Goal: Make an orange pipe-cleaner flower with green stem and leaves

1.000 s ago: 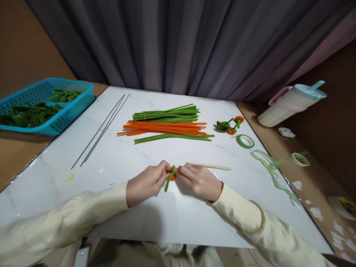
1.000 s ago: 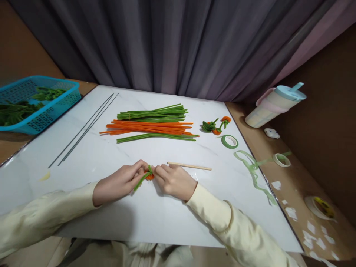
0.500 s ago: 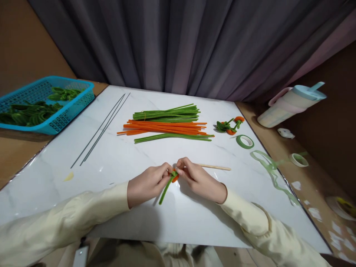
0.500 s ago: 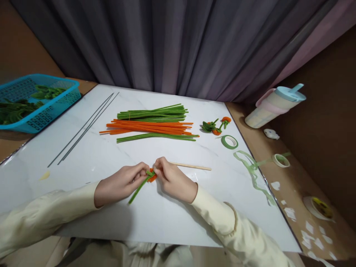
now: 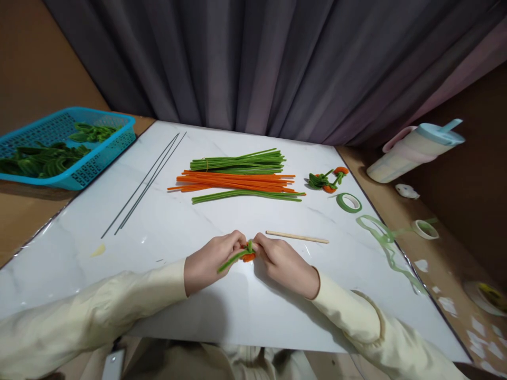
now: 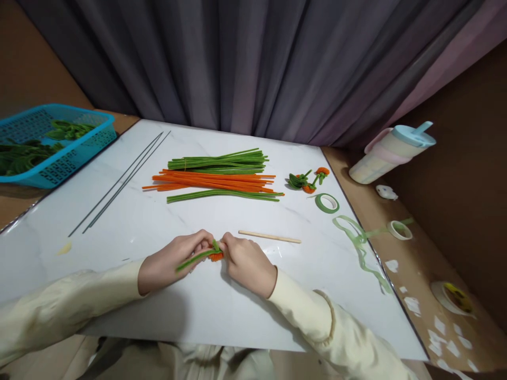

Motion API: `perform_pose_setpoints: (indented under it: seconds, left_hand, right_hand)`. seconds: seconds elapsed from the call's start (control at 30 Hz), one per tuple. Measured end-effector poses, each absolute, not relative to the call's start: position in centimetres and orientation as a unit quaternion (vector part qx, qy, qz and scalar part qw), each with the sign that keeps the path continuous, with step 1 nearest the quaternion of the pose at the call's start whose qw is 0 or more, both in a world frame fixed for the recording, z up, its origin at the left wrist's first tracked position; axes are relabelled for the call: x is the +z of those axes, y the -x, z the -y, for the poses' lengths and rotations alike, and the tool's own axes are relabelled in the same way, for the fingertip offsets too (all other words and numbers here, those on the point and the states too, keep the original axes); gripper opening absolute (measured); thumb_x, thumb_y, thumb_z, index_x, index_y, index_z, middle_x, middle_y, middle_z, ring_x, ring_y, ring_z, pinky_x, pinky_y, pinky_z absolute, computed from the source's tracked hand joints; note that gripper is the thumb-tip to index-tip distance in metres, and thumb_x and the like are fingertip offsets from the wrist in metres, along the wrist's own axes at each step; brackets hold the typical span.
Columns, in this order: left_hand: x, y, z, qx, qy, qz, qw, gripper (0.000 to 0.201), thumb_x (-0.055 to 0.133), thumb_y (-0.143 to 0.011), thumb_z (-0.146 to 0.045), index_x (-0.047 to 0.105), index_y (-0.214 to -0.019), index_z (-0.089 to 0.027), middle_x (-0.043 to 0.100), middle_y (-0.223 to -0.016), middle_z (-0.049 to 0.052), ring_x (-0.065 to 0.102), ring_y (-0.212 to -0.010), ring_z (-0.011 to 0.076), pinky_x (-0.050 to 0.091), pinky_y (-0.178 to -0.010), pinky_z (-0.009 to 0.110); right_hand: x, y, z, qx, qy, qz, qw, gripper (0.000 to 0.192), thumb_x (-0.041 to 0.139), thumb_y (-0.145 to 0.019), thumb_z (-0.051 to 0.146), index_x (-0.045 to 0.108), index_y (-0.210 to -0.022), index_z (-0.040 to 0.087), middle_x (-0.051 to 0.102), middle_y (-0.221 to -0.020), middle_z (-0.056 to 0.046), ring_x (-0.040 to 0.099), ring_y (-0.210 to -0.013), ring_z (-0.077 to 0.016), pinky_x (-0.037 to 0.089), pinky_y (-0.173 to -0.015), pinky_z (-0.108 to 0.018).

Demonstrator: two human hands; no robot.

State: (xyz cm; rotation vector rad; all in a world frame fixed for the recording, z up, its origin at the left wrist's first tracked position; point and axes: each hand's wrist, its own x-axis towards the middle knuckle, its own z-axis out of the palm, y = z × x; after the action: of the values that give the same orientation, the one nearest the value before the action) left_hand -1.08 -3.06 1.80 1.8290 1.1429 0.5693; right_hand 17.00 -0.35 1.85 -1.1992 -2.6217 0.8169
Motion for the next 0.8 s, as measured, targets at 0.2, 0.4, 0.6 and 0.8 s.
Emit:
perform_pose_setpoints:
  seconds: [0.2,0.4,0.6,0.8]
  left_hand:
    - [2.9,1.3,2.6,0.238,-0.657,-0.494,0.517,0.010,0.038,-0.087,-0.027,0.042,-0.086,-0.019,0.048,-0.058,-0.006,0.045,-0.043,0.0069,0.034,-0.044,0.017]
    - [4.1,1.3,3.0,0.238,-0.640,-0.496,0.537,0.018,0.032,-0.090,-0.030,0.044,-0.086,-0.018,0.049,-0.051,-0.006,0.047,-0.039,0.0078,0.035,-0.040,0.017]
    - [4.0,1.2,3.2,0.244,-0.644,-0.493,0.531,0.019,0.029,-0.090,-0.031,0.043,-0.086,-0.019,0.051,-0.057,-0.005,0.049,-0.041,0.0074,0.038,-0.037,0.015]
    - [3.9,0.9,3.4,0.250,-0.625,-0.505,0.540,0.016,0.031,-0.089,-0.033,0.040,-0.092,-0.020,0.051,-0.056,-0.006,0.041,-0.033,0.0062,0.035,-0.029,0.014]
  right_hand:
    - [1.1,-17.3,0.1,0.240,0.341,0.888,0.192,0.016,0.029,-0.091,0.017,0.040,-0.079,0.019,0.054,-0.065,-0.001,0.048,-0.053,-0.0135,0.032,-0.051,-0.022]
    - [0.6,-17.5,-0.1,0.075,0.298,0.913,0.269,0.015,0.032,-0.086,0.011,0.040,-0.076,0.019,0.046,-0.059,0.001,0.038,-0.045,-0.0117,0.026,-0.047,-0.023]
    - [0.3,-17.5,-0.2,0.005,0.258,0.924,0.282,0.018,0.030,-0.085,0.007,0.040,-0.074,0.019,0.045,-0.060,0.001,0.036,-0.046,-0.0116,0.025,-0.046,-0.024]
    - [0.6,-17.4,-0.2,-0.016,0.246,0.925,0.288,0.021,0.029,-0.085,0.006,0.041,-0.073,0.018,0.045,-0.058,0.001,0.037,-0.047,-0.0114,0.026,-0.046,-0.024]
